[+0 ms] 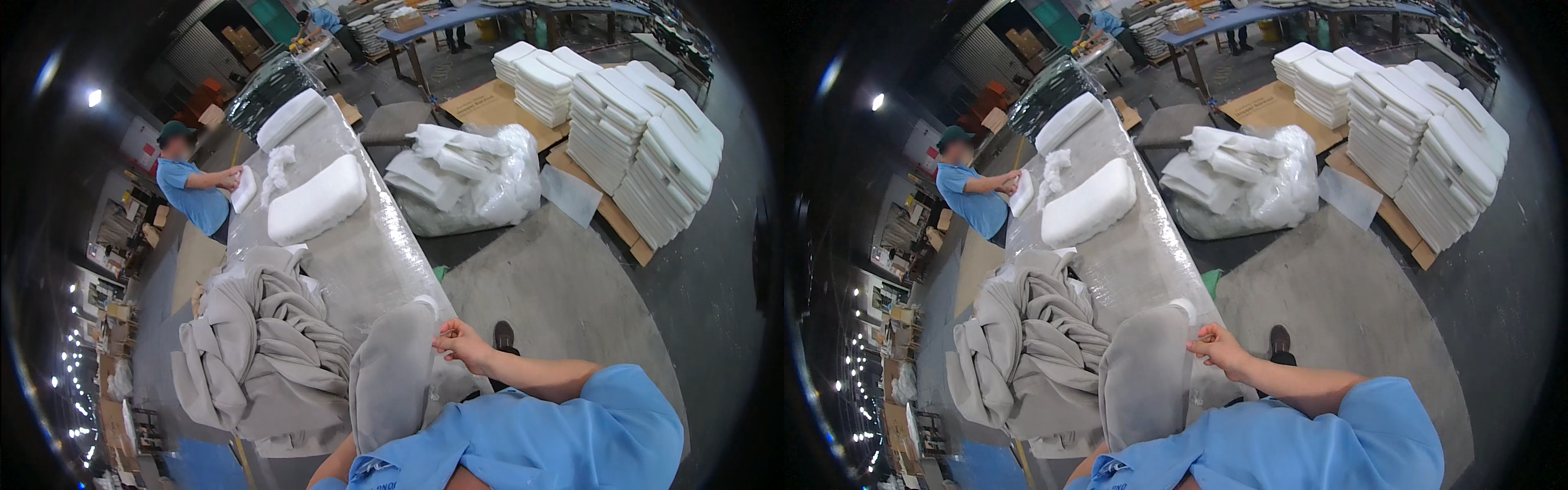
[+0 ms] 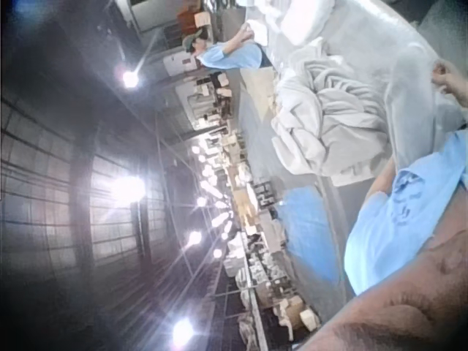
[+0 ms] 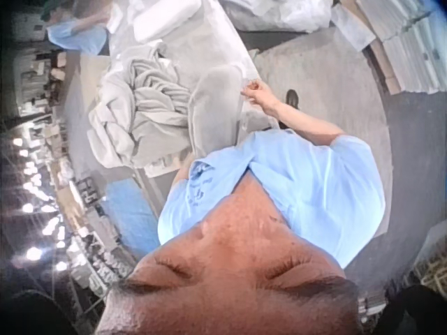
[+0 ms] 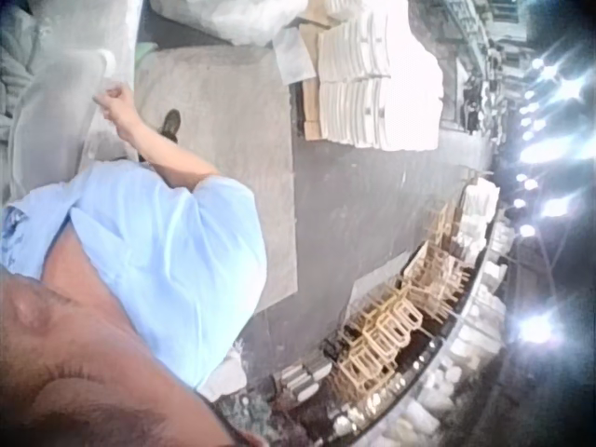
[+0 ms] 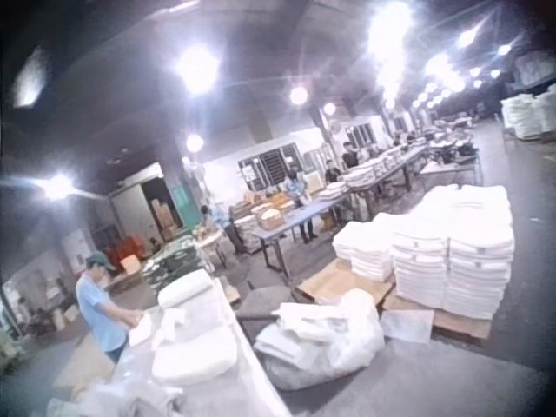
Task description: The person inserts white foam cushions into grey fabric covers by hand. The person repeatedly picks up a foam cushion and a cover, inserts the foam, and places the finished cushion on a nearby stack.
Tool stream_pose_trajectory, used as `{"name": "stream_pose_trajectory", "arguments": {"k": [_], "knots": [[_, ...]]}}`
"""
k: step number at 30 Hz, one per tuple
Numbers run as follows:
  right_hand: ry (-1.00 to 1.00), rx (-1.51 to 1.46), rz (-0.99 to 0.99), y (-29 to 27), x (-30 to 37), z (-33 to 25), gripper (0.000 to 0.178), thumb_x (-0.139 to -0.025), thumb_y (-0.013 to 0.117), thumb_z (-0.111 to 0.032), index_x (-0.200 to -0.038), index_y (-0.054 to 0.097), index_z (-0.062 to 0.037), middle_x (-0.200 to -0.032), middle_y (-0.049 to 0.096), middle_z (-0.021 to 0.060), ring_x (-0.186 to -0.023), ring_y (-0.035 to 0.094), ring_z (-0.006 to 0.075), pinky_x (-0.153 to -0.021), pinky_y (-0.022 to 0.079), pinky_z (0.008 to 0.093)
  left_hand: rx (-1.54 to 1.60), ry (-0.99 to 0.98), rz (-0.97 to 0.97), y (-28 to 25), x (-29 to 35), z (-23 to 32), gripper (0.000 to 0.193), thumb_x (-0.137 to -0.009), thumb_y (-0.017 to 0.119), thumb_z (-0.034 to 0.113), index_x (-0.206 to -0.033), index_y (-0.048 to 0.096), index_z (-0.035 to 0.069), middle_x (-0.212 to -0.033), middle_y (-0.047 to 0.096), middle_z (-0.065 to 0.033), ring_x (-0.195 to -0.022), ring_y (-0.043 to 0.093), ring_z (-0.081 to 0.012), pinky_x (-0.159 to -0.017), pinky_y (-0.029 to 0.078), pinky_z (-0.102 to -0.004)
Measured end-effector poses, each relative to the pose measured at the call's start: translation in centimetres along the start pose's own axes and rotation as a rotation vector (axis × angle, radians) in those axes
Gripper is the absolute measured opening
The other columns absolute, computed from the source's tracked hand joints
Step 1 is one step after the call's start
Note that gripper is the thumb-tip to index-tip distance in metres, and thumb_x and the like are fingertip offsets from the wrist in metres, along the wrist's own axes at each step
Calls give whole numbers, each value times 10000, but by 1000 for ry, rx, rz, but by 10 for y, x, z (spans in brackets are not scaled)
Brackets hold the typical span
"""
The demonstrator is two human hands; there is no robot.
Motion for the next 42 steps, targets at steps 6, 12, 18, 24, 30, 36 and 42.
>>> {"name": "stream_pose_trajectory", "arguments": {"k": [6,12,18,24,30,36,42], "knots": [[108,-1,-54,-9,1,39,154,-987,747,-226,-941,620,-154,-938,642,-42,-855,609,89,-744,524,304,-96,-26,-15,-7,3,-5,640,-1013,585,581,-1346,621,36,-1267,622,-100,-1145,570,-174,-944,450,-318],[-117,70,106,-48,11,48,259,-987,727,-338,-883,598,-139,-786,563,-29,-718,549,89,-634,474,286,-303,-33,-93,18,-21,12,607,-1015,591,566,-1310,643,39,-1212,637,-90,-1096,581,-166,-907,455,-312],[-180,-7,-20,-50,1,60,281,-1014,664,-308,-1235,656,-136,-1026,637,-31,-848,561,94,-685,478,300,-744,-75,-229,92,-84,40,576,-1016,597,551,-1275,666,41,-1157,653,-79,-1046,591,-157,-871,461,-306],[-80,-53,113,-68,-4,94,362,-1004,658,-372,-1284,685,-145,-1086,714,1,-971,643,129,-770,527,333,-1172,-72,-390,165,-131,51,547,-1018,602,536,-1239,688,44,-1103,668,-68,-997,601,-149,-835,466,-300],[-207,120,318,-84,-18,106,360,-979,663,-419,-1151,741,-113,-932,731,38,-860,661,181,-774,515,364,-1445,-65,-563,209,-163,54,520,-1019,608,521,-1203,711,46,-1048,684,-57,-947,612,-140,-798,471,-294],[-125,-19,327,-84,-25,117,337,-1040,564,-386,-1094,698,-82,-974,705,56,-925,623,160,-802,486,377,-1619,-60,-676,233,-194,44,495,-1021,614,506,-1168,733,49,-994,699,-46,-897,622,-132,-762,477,-287],[-246,-2,403,-70,-39,100,297,-989,568,-326,-1047,719,-77,-952,724,162,-900,683,319,-797,516,465,-1672,-51,-700,213,-218,54,474,-1022,620,491,-1132,756,51,-939,715,-35,-848,633,-123,-725,482,-281]]}}
Point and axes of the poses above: each hand's wrist, its own x-axis away from the middle knuckle, its own y-axis out of the palm, z = x × y, the point moved 7 cm from there along -x, towards the middle knuckle
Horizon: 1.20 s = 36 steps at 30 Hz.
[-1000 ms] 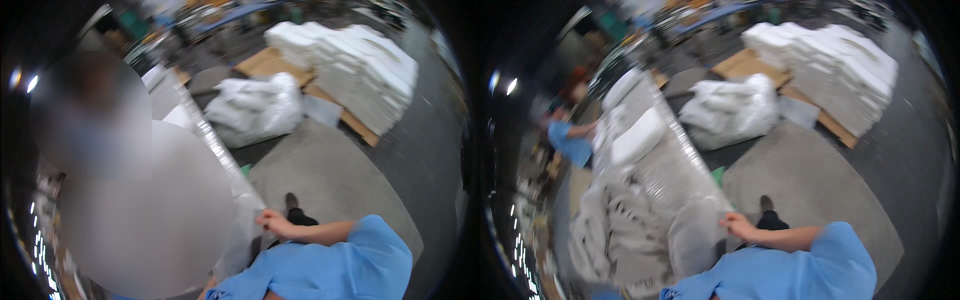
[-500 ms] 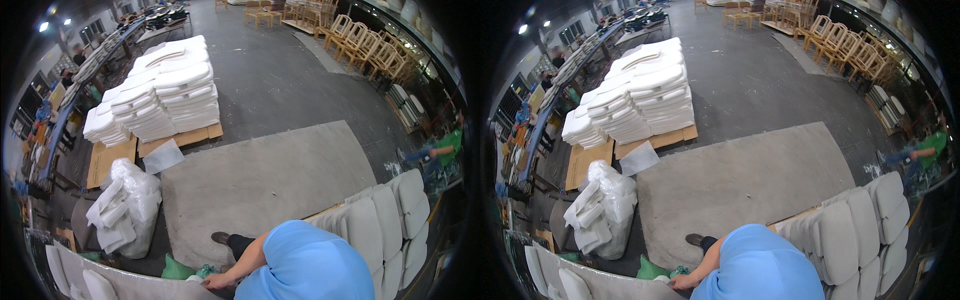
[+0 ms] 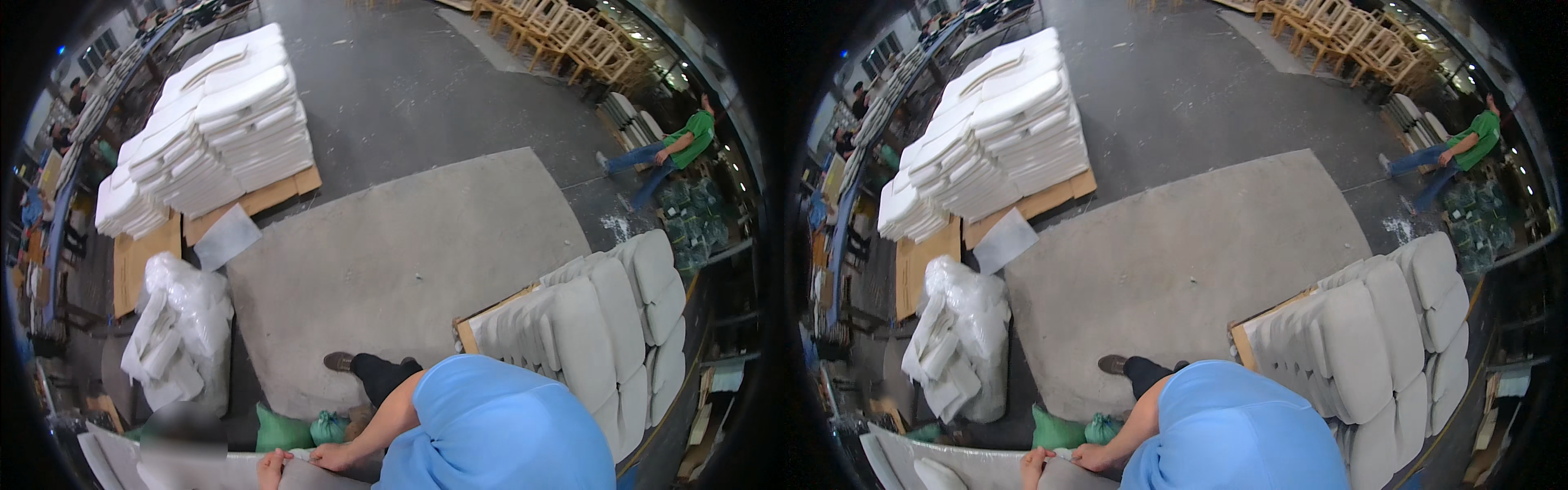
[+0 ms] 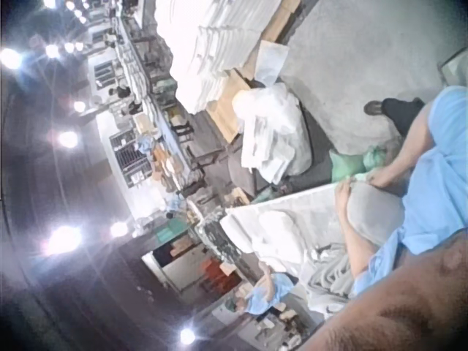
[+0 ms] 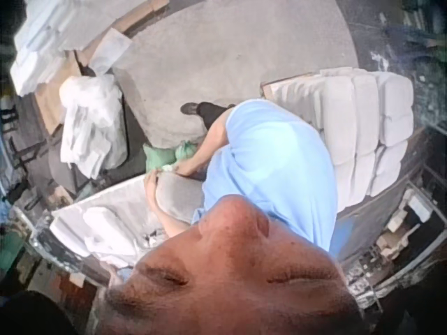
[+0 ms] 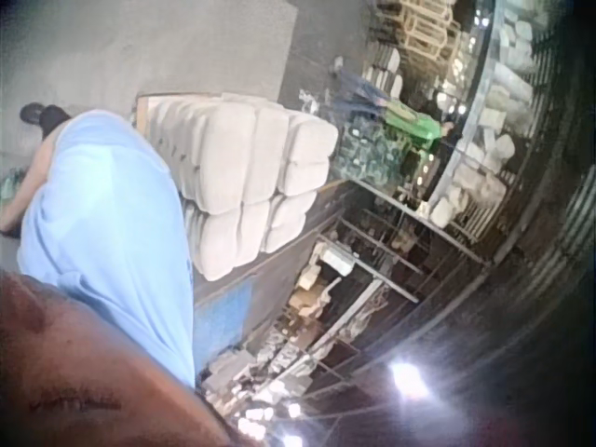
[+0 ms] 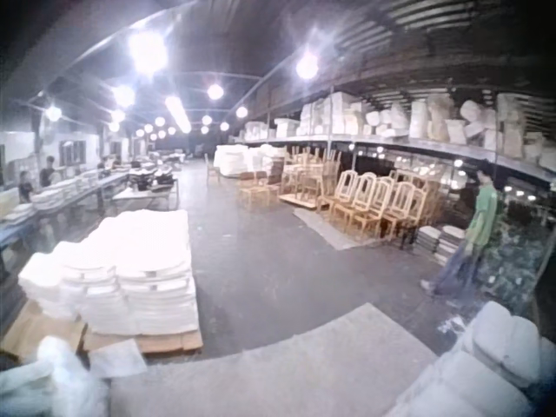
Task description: The person inserts white foam cushions into grey fabric covers by hand. The person repeatedly picks up a foam cushion and a cover, inserts the foam, and places the finished cushion on a nearby stack.
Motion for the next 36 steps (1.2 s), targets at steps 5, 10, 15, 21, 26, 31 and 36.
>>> {"name": "stream_pose_trajectory", "arguments": {"k": [5,10,15,21,26,31,36], "knots": [[86,41,-21,2,-15,21,279,-995,552,-250,-1106,742,-78,-993,753,116,-908,692,249,-832,556,439,-222,54,59,-9,10,20,332,-945,718,309,-988,762,-18,-835,703,-27,-804,626,-142,-745,517,-333],[-85,-52,155,-22,12,-3,277,-1001,659,-315,-1003,748,-53,-745,656,32,-705,582,132,-663,492,343,-361,176,-108,-4,3,47,308,-952,736,309,-1045,771,17,-1042,708,-135,-965,671,-262,-868,521,-370],[15,-139,122,-32,25,-6,271,-1007,668,-285,-994,733,-22,-702,590,7,-675,528,114,-615,438,326,-357,29,-204,10,-3,55,195,-961,693,196,-1027,792,41,-1058,665,-83,-1006,650,-220,-902,501,-320],[6,-127,133,-38,23,-9,270,-1009,666,-281,-1023,740,-22,-737,622,24,-720,550,126,-671,463,329,-508,125,-213,15,-10,67,243,-937,687,229,-1015,788,22,-1047,678,-173,-974,670,-333,-864,524,-390],[70,-146,115,-35,19,-1,261,-1014,662,-276,-1025,736,-26,-733,616,24,-721,542,126,-673,461,334,-691,89,-251,27,-18,90,274,-874,729,269,-902,798,5,-907,726,-225,-878,709,-377,-807,552,-435],[100,-184,75,-34,18,0,258,-1028,644,-266,-997,720,-22,-709,595,15,-707,528,126,-662,450,350,-861,-14,-332,44,-25,97,324,-807,776,322,-856,796,3,-823,738,-225,-816,729,-367,-783,566,-445],[14,-118,153,-40,17,-6,317,-1040,596,-301,-1013,724,-12,-828,700,119,-784,623,217,-736,487,411,-884,-50,-390,51,-38,87,275,-783,794,269,-859,780,5,-774,731,-200,-729,723,-315,-723,573,-414]]}}
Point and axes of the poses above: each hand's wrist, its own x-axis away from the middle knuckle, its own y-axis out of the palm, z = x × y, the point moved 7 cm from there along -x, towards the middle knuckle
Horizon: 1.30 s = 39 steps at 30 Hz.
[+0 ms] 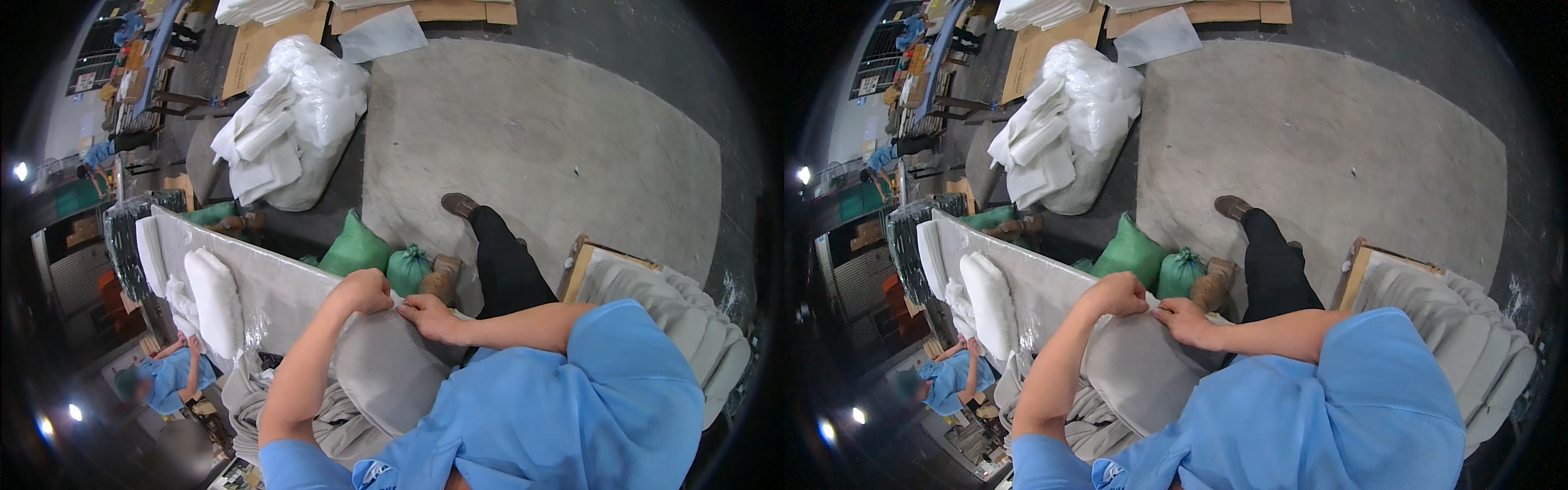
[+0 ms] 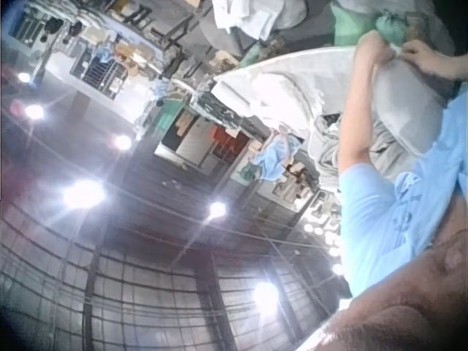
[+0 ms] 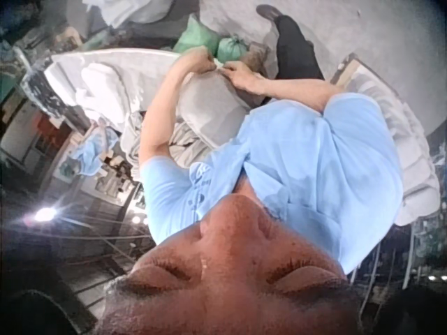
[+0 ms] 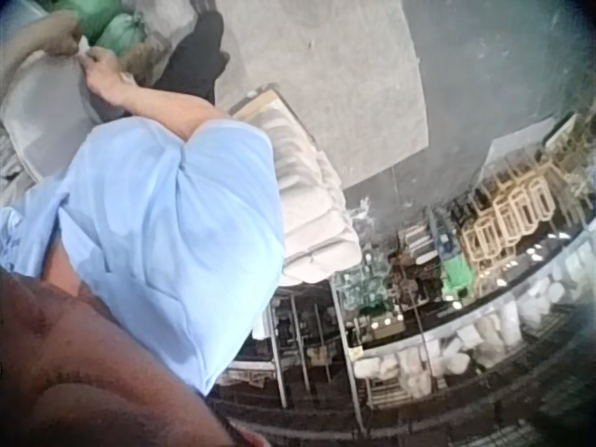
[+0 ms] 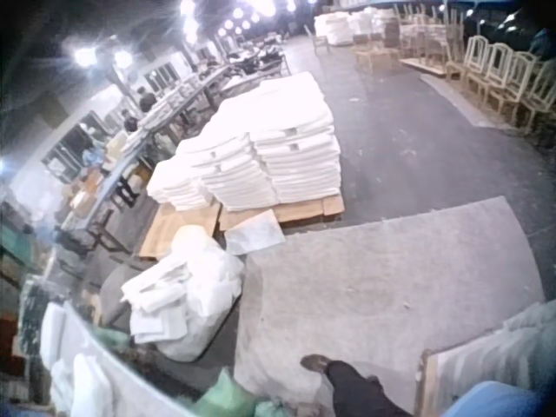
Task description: The person inserts white foam cushions into grey fabric covers by hand. The person repeatedly picks up a foam cushion and a cover, inserts the foam, and places the finished cushion on a nearby stack.
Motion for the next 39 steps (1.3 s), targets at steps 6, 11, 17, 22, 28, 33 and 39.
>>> {"name": "stream_pose_trajectory", "arguments": {"k": [6,11,17,22,28,33,39], "knots": [[92,-161,155,-16,-1,1,322,-1067,548,-283,-994,688,-2,-798,657,83,-742,589,199,-710,473,397,632,-17,-138,5,-31,-9,162,-849,770,184,-751,730,62,-648,619,1,-530,536,-104,-487,437,-296],[218,-402,195,-22,-21,50,347,-1083,526,-278,-873,642,-27,-717,558,8,-674,507,134,-651,426,351,1112,22,-130,36,-60,-21,147,-907,727,112,-769,697,74,-698,644,22,-540,546,-69,-492,429,-259],[320,-267,323,-32,-29,23,352,-1075,544,-245,-794,623,-47,-710,550,-11,-696,471,114,-648,400,348,1509,77,67,55,-56,-33,204,-941,740,169,-771,671,80,-683,615,45,-578,527,-56,-514,416,-257],[365,-228,348,-25,-42,18,337,-1064,561,-249,-812,648,-42,-759,590,6,-743,490,125,-691,415,357,1669,105,310,80,-64,-47,235,-946,732,212,-775,677,60,-691,614,43,-623,513,-50,-575,426,-255],[460,-263,309,-31,-63,30,262,-1086,546,-234,-951,666,-45,-846,667,62,-747,603,167,-713,504,379,1519,59,574,69,-67,-57,276,-898,733,215,-725,658,14,-657,593,19,-603,499,-86,-560,420,-302],[454,-373,364,-42,-69,6,245,-1084,550,-237,-952,654,-59,-844,669,66,-729,626,186,-693,529,388,1489,38,593,36,-68,-49,238,-865,728,187,-727,665,4,-633,593,4,-579,505,-97,-525,414,-324],[504,-367,310,-40,-77,5,249,-1067,553,-240,-970,678,-47,-883,685,78,-793,637,194,-748,519,394,1539,40,519,50,-95,-55,232,-872,747,216,-768,689,17,-695,650,-1,-632,563,-79,-572,458,-292]]}}
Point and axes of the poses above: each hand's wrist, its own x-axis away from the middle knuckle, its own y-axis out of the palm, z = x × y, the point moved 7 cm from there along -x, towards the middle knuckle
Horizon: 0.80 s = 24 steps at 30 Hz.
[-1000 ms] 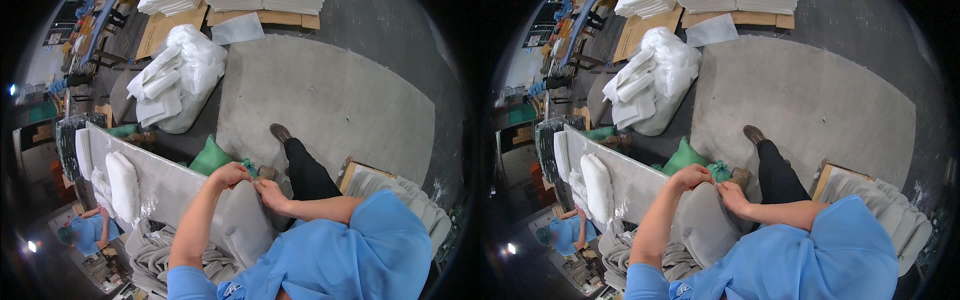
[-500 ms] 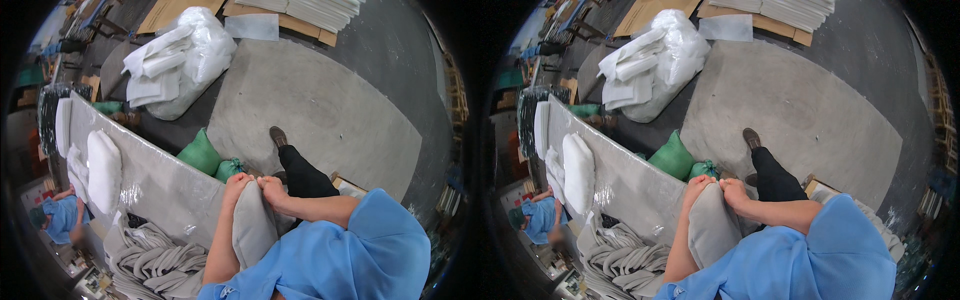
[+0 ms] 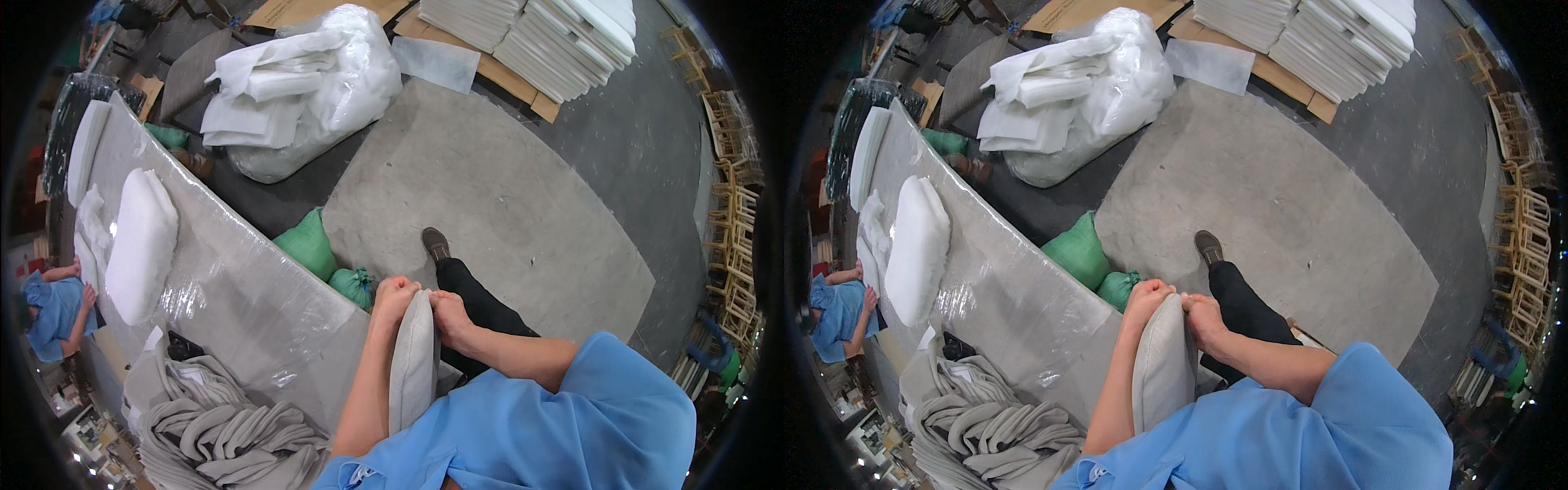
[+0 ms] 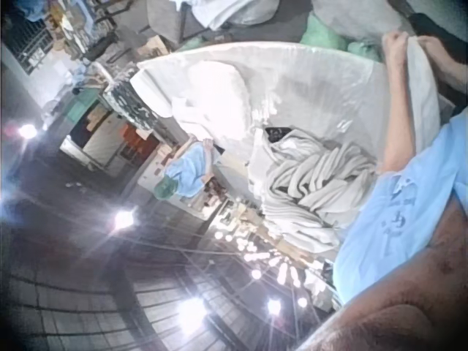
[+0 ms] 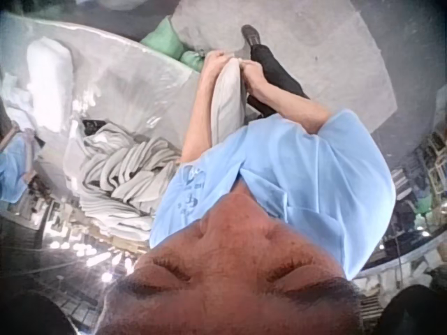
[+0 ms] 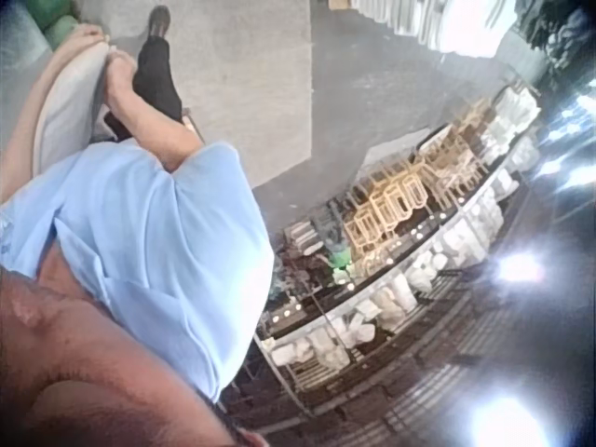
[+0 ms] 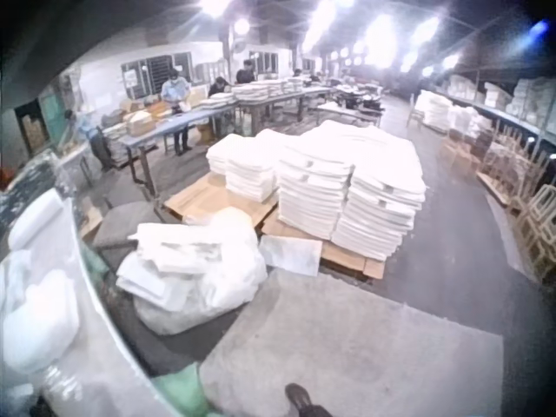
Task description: The person inserts white foam cushions into grey fabric covers by hand. The person repeatedly picks up a foam cushion and a cover, inserts the foam, and places the finished cushion on a nearby stack.
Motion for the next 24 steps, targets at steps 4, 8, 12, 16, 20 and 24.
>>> {"name": "stream_pose_trajectory", "arguments": {"k": [4,8,12,16,20,24], "knots": [[76,43,-10,-1,-14,5,213,-1043,568,-206,-982,692,-44,-892,700,84,-782,649,199,-731,526,399,40,12,74,2,-15,-32,263,-806,721,185,-646,623,0,-583,580,-30,-560,517,-114,-525,430,-346],[141,7,-132,-2,-32,27,190,-1019,579,-181,-1011,704,-38,-925,717,86,-813,670,210,-739,534,401,48,-32,108,-2,-10,-53,276,-806,714,193,-650,611,-10,-579,590,-79,-558,541,-144,-544,453,-375],[281,-139,-110,-1,-24,26,204,-1026,571,-204,-1049,700,-48,-953,721,80,-852,683,223,-758,543,400,-180,29,176,-5,-1,-15,267,-814,714,193,-665,616,-5,-594,609,-131,-560,577,-206,-581,481,-415],[303,-77,-96,8,-8,-12,302,-1075,496,-306,-1087,679,-65,-977,712,76,-869,686,232,-784,557,417,-150,4,112,12,-14,9,254,-855,705,159,-669,591,28,-642,605,-57,-598,539,-148,-562,447,-365],[210,3,-125,8,-7,-20,298,-1059,500,-307,-1026,677,-70,-923,702,76,-837,689,225,-744,558,415,-8,-45,89,20,-22,-14,263,-819,699,179,-670,593,-9,-642,625,-174,-603,603,-243,-617,491,-430],[185,53,-72,-9,-41,-4,277,-1029,527,-299,-946,686,-87,-861,692,71,-742,683,227,-658,552,396,-31,26,108,13,-21,-12,262,-820,687,182,-673,582,-8,-642,624,-183,-602,601,-267,-621,491,-441]]}}
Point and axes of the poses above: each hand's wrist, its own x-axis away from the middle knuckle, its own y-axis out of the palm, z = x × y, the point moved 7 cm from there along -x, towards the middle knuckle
